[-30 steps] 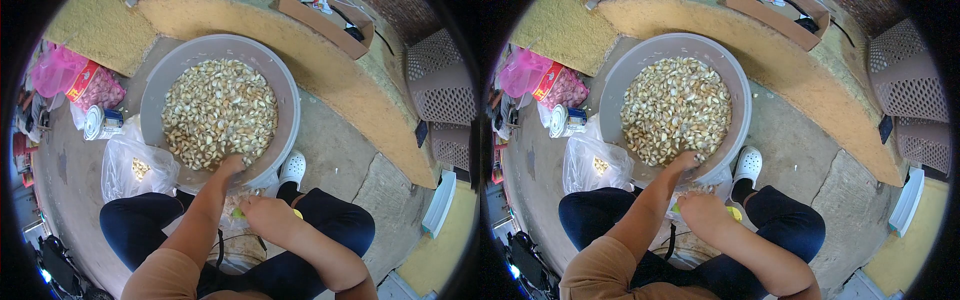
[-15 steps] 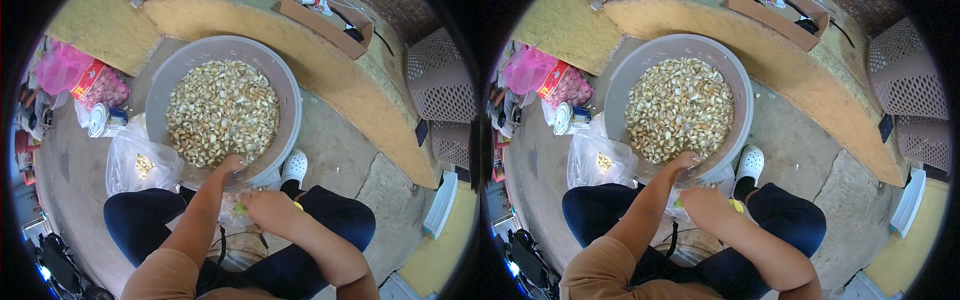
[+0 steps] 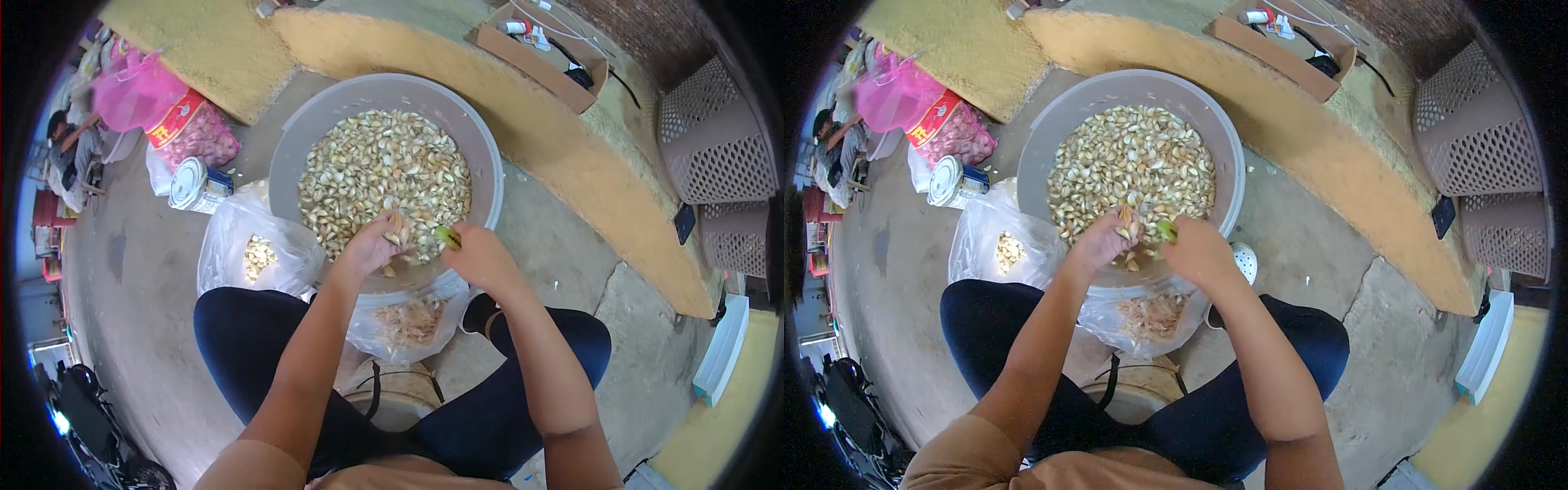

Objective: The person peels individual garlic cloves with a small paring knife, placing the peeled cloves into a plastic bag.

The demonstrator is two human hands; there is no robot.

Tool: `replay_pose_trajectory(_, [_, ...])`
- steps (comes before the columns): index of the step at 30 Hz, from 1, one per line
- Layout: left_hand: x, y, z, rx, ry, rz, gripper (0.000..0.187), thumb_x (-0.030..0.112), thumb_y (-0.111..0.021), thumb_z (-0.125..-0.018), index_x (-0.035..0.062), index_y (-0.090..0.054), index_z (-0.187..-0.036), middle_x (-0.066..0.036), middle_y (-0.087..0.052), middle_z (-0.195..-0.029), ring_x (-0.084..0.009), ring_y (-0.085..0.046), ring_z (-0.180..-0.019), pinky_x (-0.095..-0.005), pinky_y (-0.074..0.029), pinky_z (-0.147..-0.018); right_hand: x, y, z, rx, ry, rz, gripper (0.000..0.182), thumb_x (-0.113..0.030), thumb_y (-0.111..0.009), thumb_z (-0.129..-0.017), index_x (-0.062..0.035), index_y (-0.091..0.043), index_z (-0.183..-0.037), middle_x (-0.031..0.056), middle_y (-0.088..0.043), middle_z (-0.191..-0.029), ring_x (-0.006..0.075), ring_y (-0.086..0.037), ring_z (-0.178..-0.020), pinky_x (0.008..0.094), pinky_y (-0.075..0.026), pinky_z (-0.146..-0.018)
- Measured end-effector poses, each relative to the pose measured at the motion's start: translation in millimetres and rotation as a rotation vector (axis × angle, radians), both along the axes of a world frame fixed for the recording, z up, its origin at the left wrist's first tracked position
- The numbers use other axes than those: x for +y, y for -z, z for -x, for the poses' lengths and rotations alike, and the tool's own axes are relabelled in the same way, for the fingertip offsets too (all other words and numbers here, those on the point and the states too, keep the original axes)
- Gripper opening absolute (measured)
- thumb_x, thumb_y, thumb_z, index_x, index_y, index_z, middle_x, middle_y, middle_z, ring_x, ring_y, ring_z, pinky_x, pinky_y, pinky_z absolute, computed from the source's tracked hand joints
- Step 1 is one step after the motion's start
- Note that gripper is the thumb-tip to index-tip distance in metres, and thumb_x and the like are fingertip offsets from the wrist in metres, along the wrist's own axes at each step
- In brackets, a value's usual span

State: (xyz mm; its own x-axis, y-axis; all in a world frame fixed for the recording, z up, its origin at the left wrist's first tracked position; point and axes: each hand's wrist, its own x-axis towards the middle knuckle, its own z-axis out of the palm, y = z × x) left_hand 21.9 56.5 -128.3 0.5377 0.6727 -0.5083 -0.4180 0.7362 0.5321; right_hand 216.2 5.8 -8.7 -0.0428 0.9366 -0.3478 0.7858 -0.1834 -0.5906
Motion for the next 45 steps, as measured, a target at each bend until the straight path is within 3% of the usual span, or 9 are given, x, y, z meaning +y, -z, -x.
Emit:
replay_pose_trajectory(4, [-0.3,-56.1,14.4,-0.138,0.023,-0.084,0.024,0.01,-0.053,-0.075,0.0075,-0.046,-0.099,-0.007,-0.054,-0.089,-0.0221,-0.056,-0.082,-0.032,-0.048,-0.071,12.3,11.1,10.6,0.23,0.174,-0.018,0.032,-0.023,-0.056,-0.073,-0.0001,-0.056,-0.095,0.017,-0.06,-0.077,0.029,-0.059,-0.063,0.0381,-0.045,-0.058])
replay_pose_trajectory(10, [-17.9,-123.1,33.7,-0.165,0.121,-0.118,0.027,0.012,-0.053,-0.076,0.0077,-0.045,-0.101,-0.007,-0.054,-0.093,-0.0198,-0.056,-0.084,-0.0324,-0.046,-0.07,4.7,-31.5,46.3,0.845,0.231,0.282,0.036,-0.023,-0.061,-0.074,-0.0019,-0.057,-0.104,0.0011,-0.054,-0.068,0.006,-0.041,-0.045,0.0229,-0.034,-0.039])
replay_pose_trajectory(16, [-34.8,-149.2,63.0,-0.146,0.1,-0.136,0.025,0.015,-0.053,-0.076,0.008,-0.047,-0.1,-0.006,-0.055,-0.091,-0.019,-0.056,-0.081,-0.029,-0.047,-0.065,-2.5,-33.7,63.3,1.059,0.198,0.264,0.033,-0.009,-0.065,-0.072,-0.0035,-0.055,-0.103,-0.0009,-0.051,-0.067,0.005,-0.04,-0.045,0.0211,-0.034,-0.04])
replay_pose_trajectory(26, [-53.5,-149.8,57.3,0.003,-0.102,0.07,0.02,0.03,-0.056,-0.079,0.0117,-0.053,-0.086,-0.002,-0.056,-0.078,-0.0167,-0.056,-0.07,-0.0247,-0.039,-0.046,-16.0,-44.5,66.9,0.949,0.244,0.07,0.028,-0.006,-0.069,-0.068,-0.0055,-0.055,-0.092,0.0024,-0.053,-0.082,0.0065,-0.048,-0.054,0.0203,-0.037,-0.042])
replay_pose_trajectory(31, [-50.3,-146.5,48.0,0.079,-0.042,0.038,0.015,0.024,-0.06,-0.077,0.0135,-0.052,-0.085,0.0,-0.055,-0.078,-0.0149,-0.055,-0.063,-0.0231,-0.033,-0.039,-21.2,-49.7,66.7,0.93,0.24,-0.01,0.029,-0.006,-0.069,-0.068,-0.0056,-0.055,-0.094,0.0025,-0.054,-0.085,0.006,-0.047,-0.053,0.0197,-0.037,-0.042])
replay_pose_trajectory(34, [-48.2,-147.6,47.5,0.005,-0.013,0.029,0.016,0.021,-0.062,-0.076,0.013,-0.052,-0.086,0.0,-0.054,-0.077,-0.0143,-0.054,-0.06,-0.0218,-0.032,-0.037,-25.7,-58.7,73.2,0.845,0.289,-0.183,0.029,-0.006,-0.067,-0.069,-0.0043,-0.056,-0.096,0.0009,-0.055,-0.077,0.005,-0.045,-0.05,0.0191,-0.036,-0.042])
replay_pose_trajectory(37, [-47.9,-147.6,46.6,0.001,0.011,-0.028,0.018,0.023,-0.061,-0.077,0.0119,-0.051,-0.088,-0.001,-0.053,-0.077,-0.0136,-0.053,-0.058,-0.0204,-0.032,-0.035,-29.0,-67.4,71.1,0.787,0.281,-0.124,0.026,-0.006,-0.065,-0.07,-0.0022,-0.058,-0.095,-0.0013,-0.055,-0.069,0.0044,-0.045,-0.051,0.0187,-0.035,-0.042])
replay_pose_trajectory(41, [-53.4,-151.2,43.8,0.097,0.034,-0.07,0.024,0.031,-0.059,-0.078,0.0122,-0.051,-0.089,0.001,-0.052,-0.072,-0.0094,-0.052,-0.056,-0.0188,-0.03,-0.034,-38.8,-67.5,78.6,0.787,0.342,-0.146,0.025,-0.006,-0.063,-0.072,-0.0006,-0.059,-0.096,-0.0008,-0.056,-0.068,0.0043,-0.045,-0.051,0.0186,-0.035,-0.043])
replay_pose_trajectory(45, [-58.6,-151.9,41.6,-0.03,0.052,0.074,0.026,0.037,-0.055,-0.08,0.0117,-0.051,-0.085,0.0,-0.052,-0.07,-0.01,-0.052,-0.054,-0.0201,-0.029,-0.033,-45.9,-63.9,89.1,0.8,0.383,-0.206,0.023,-0.006,-0.062,-0.073,-0.0002,-0.059,-0.095,0.0007,-0.058,-0.071,0.0042,-0.044,-0.049,0.0188,-0.035,-0.043])
